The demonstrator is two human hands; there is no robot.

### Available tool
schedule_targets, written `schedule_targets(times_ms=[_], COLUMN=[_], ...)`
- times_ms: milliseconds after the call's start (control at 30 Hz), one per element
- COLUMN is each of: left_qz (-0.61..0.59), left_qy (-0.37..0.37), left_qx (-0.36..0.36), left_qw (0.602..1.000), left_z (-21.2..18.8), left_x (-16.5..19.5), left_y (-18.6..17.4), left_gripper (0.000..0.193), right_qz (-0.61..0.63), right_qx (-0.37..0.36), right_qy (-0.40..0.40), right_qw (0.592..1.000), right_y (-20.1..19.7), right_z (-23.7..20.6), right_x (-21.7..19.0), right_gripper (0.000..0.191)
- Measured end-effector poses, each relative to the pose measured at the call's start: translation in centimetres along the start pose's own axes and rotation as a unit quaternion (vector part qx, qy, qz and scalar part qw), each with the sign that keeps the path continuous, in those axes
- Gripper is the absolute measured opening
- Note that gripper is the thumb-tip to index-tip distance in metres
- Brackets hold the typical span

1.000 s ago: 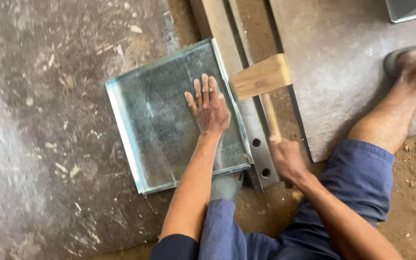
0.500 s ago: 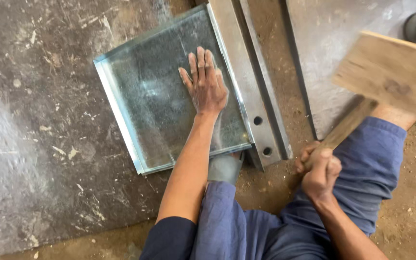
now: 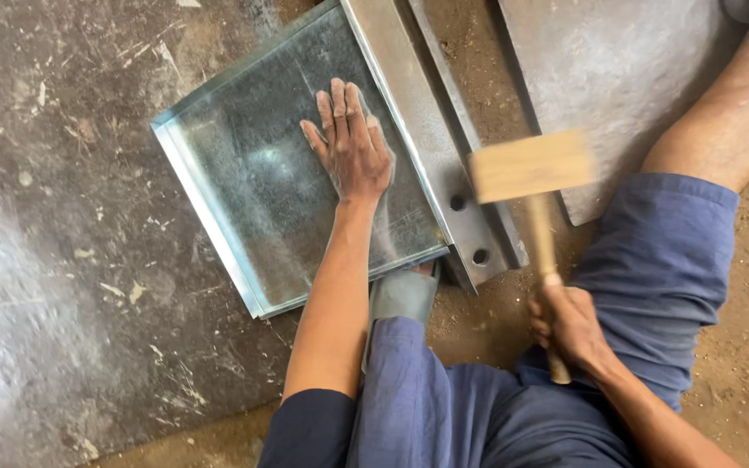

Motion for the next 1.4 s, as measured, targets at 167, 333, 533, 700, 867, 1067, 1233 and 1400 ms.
schedule_targets(times_ms=[167, 333, 533, 700, 867, 1067, 1233, 1400], left_qz=[0.011, 0.002, 0.011, -0.016, -0.016, -0.023, -0.032, -0.022], left_qy=[-0.001, -0.004, -0.008, -0.026, -0.005, -0.01, -0.018, -0.014], left_qx=[0.004, -0.005, -0.025, -0.021, 0.002, 0.015, 0.0, 0.003], left_qw=[1.0, 1.0, 1.0, 0.999, 1.0, 1.0, 0.999, 1.0], left_z=[-0.1, 0.1, 0.4, 1.0, 1.1, 1.0, 1.1, 1.1], left_x=[-0.3, -0.5, -0.5, -0.9, -1.0, -1.4, -1.6, -1.8], left_y=[0.3, 0.3, -0.1, -0.7, -1.6, -2.2, -2.4, -2.6], left_gripper=[0.057, 0.059, 0.059, 0.059, 0.062, 0.062, 0.061, 0.063], right_qz=[-0.052, 0.045, 0.024, 0.076, 0.092, -0.027, 0.132, -0.136], right_qx=[-0.006, -0.035, -0.047, 0.016, -0.071, -0.033, -0.035, -0.038], right_qy=[-0.054, -0.007, -0.059, -0.205, -0.109, -0.135, -0.201, -0.1], right_qw=[0.997, 0.998, 0.997, 0.976, 0.987, 0.99, 0.97, 0.985], right_y=[-1.4, -0.4, -0.5, 0.3, 2.3, 3.1, 4.1, 6.2], right_z=[-0.2, -0.8, 0.3, 2.6, 4.0, 5.9, 6.7, 7.5], right_x=[1.0, 1.9, -1.9, -4.8, -5.3, -7.3, -9.6, -11.2], right_gripper=[0.054, 0.051, 0.057, 0.036, 0.051, 0.036, 0.032, 0.045])
Point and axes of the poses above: each hand's wrist, its own z-axis towards the middle knuckle, its own y-axis out of the palm, x = y × z, the point moved 4 cm from there along z, towards the middle knuckle, and after that the axes turned 3 degrees about y, right-handed, at the moved point
